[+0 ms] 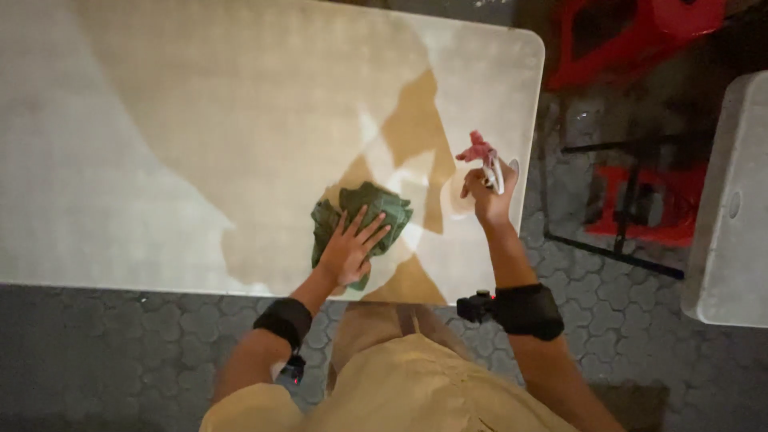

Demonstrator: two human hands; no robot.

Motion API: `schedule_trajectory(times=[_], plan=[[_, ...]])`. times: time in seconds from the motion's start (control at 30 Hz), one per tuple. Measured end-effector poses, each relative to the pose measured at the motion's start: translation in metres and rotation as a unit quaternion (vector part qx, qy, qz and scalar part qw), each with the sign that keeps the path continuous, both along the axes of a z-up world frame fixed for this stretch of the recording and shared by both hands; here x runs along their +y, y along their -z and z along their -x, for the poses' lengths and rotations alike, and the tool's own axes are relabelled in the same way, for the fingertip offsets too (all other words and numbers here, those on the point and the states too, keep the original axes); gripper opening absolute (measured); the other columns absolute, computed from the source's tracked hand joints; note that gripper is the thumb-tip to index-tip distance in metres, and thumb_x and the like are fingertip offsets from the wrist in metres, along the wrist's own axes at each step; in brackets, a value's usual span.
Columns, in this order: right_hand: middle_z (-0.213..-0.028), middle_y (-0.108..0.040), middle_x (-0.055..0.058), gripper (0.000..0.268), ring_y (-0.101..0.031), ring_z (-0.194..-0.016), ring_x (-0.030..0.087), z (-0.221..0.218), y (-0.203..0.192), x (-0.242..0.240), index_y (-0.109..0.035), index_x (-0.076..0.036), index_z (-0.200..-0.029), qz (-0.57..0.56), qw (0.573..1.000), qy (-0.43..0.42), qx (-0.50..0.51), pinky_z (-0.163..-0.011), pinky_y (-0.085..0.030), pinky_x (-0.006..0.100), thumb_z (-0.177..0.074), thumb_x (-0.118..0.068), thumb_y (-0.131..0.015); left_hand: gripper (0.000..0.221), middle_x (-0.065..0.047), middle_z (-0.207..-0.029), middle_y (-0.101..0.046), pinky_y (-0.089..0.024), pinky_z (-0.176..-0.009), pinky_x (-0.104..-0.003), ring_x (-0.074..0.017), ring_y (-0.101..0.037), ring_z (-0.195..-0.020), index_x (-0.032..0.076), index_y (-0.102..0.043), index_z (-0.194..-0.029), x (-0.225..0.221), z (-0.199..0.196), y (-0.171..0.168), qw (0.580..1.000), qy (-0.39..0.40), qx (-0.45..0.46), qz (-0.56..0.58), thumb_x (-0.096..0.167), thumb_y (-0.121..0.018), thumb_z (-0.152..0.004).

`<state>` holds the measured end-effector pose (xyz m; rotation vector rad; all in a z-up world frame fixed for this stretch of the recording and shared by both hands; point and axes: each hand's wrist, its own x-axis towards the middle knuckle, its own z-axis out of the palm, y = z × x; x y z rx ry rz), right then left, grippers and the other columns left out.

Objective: Spray and wipe a table clean using a spray bottle and a cloth.

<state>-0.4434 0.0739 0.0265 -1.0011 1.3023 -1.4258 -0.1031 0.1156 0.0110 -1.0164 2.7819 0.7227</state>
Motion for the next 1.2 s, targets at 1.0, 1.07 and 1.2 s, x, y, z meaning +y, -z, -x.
schedule_trajectory(times=[1.0,1.07,1.2], plan=[[-0.085,-0.068,0.009,0.026,-0.060,-0.058,0.010,-0.032,0.017,-0.022,-0.066,0.004,-0.117,-0.091,0.971,0.180,0.131,-0.049,-0.049,0.025,-0.096,-0.010,-0.061,0.095,-0.014,-0.173,0.004,-0.002,-0.119,-0.076,-0.0534,0.005,-0.154,0.018,-0.009,-0.167,-0.239,0.120,0.040,0.897,-0.434,-0.073,0.042,0.052,-0.060,-0.095],[-0.085,-0.068,0.009,0.025,-0.059,-0.058,0.010,-0.032,0.013,-0.037,-0.065,0.004,-0.116,-0.096,0.972,0.188,0.107,-0.047,-0.050,0.025,-0.095,-0.010,-0.062,0.094,-0.013,-0.172,0.003,-0.002,-0.118,-0.076,-0.0537,0.004,-0.153,0.019,-0.010,-0.168,-0.281,0.125,0.060,0.912,-0.398,-0.058,0.076,0.051,-0.061,-0.096],[-0.086,-0.069,0.007,0.028,-0.064,-0.062,0.009,-0.028,0.029,-0.054,-0.061,0.000,-0.122,-0.032,0.976,0.215,-0.021,-0.049,-0.052,0.023,-0.094,-0.007,-0.061,0.092,-0.010,-0.174,-0.001,-0.004,-0.120,-0.076,-0.0496,-0.001,-0.155,0.023,-0.013,-0.171,-0.340,0.129,0.099,0.943,-0.256,0.013,0.214,0.053,-0.065,-0.101]])
